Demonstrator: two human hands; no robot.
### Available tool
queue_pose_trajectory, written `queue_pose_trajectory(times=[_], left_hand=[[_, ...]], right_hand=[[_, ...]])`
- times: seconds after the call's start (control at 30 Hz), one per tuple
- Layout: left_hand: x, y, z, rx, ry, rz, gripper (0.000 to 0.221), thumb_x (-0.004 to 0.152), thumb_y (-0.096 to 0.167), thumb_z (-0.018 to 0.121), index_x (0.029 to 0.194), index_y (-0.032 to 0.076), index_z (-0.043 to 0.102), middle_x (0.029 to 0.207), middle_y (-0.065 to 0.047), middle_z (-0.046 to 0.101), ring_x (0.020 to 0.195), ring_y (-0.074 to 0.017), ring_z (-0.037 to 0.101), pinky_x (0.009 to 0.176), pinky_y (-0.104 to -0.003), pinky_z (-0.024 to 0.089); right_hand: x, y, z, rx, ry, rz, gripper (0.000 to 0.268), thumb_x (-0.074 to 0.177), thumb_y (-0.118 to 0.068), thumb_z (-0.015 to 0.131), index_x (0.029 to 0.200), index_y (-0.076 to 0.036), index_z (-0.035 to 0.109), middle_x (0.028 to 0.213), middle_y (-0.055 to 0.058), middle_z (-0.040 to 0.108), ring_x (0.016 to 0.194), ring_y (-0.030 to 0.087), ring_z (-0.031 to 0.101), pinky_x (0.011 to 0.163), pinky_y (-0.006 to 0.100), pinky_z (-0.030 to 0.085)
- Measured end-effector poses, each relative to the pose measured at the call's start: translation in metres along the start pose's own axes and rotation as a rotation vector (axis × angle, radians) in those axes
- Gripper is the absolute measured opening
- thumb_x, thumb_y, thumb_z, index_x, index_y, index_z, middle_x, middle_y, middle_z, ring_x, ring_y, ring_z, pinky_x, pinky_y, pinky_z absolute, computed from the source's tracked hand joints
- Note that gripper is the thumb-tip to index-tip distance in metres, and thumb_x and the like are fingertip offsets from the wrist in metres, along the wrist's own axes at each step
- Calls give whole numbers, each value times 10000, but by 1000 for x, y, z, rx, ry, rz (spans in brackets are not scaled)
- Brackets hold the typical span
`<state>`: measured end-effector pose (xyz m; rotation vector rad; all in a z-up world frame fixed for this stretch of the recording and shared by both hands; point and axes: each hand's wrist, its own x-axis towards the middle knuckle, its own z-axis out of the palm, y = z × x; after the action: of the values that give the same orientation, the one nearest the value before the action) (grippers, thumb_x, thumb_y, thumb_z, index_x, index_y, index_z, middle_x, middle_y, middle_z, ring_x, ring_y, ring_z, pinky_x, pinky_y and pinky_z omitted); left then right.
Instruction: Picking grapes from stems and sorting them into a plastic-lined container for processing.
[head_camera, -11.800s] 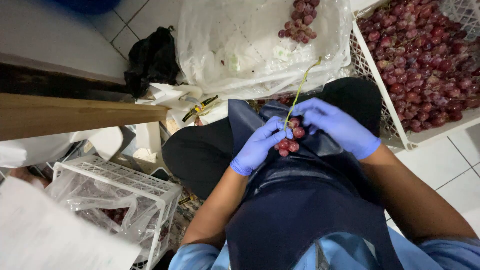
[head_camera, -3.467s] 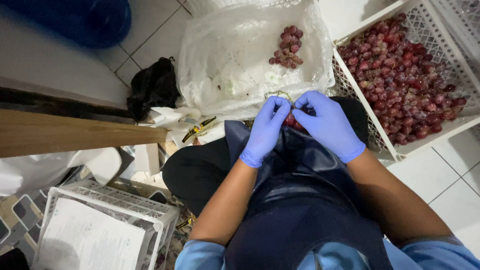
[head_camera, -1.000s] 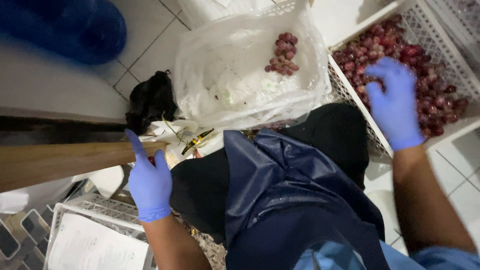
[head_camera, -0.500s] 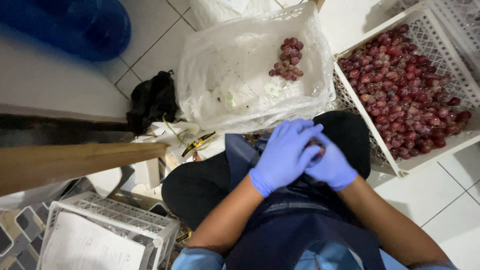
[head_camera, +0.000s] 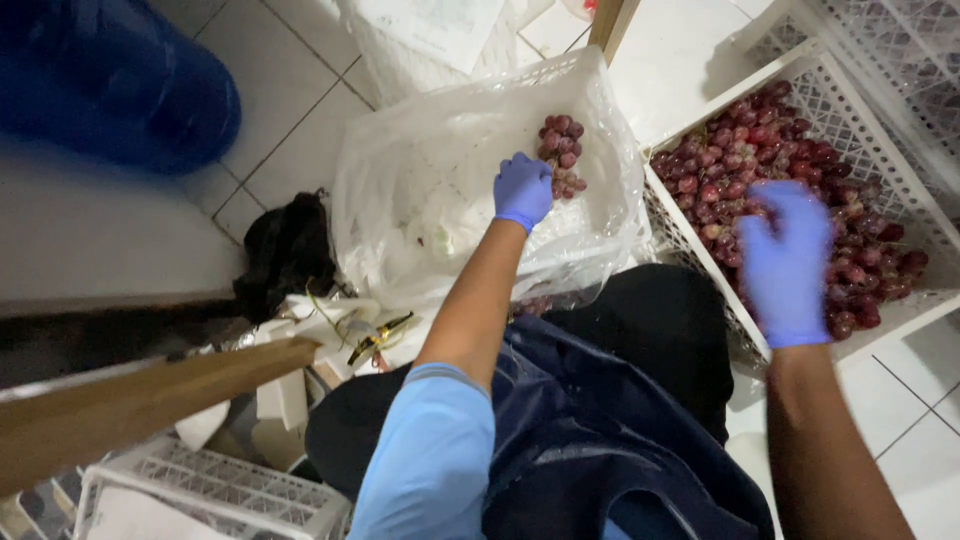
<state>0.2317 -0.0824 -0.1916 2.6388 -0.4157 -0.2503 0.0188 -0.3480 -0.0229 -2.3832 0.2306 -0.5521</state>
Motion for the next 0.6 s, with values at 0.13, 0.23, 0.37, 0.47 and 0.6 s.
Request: queue_pose_trajectory(times=[0.13,0.23,0.37,0.47,0.6], left_hand=[[15,12,12,176,-17,-77,328,859,466,610,948,177,736,1020,-80,607,1022,-317,602,824,-446,526],[7,24,-9,62,-19,-153,329,904,386,549,896,132,757,1001,-125,604,1027,-382,587,860,-444,525],[0,14,-1,-267,-73,-297,343,847,483,577,881,187,747,1003,-82,616,1027,-383,591,883,-478,521],[-22,11,-18,-459,-95,-334,306,812,523,617,871,251,744,1040,-56,623,1060,-373,587,933,-489,503],[-57,9,-26,-713,6,-354,254,835,409,638,861,176,736,1000,-133,628,1082,-405,576,1024,-465,443]], right_hand=[[15,-65,77,93,-113,58,230,891,-47,692,1095,-146,729,1072,77,679,1114,297,602,1013,407,424],[36,-56,146,-8,-301,144,126,903,-145,659,1011,-145,724,973,100,669,974,324,640,887,447,497],[50,-34,204,-73,-378,141,173,868,-171,687,1041,-174,698,1002,88,640,1006,334,634,871,449,515],[51,-46,208,-104,-357,68,188,836,-188,736,1017,-203,686,961,62,625,968,319,632,834,445,518],[42,-67,197,-273,-320,-162,129,811,-280,766,875,-223,669,816,5,602,866,262,633,750,403,504]])
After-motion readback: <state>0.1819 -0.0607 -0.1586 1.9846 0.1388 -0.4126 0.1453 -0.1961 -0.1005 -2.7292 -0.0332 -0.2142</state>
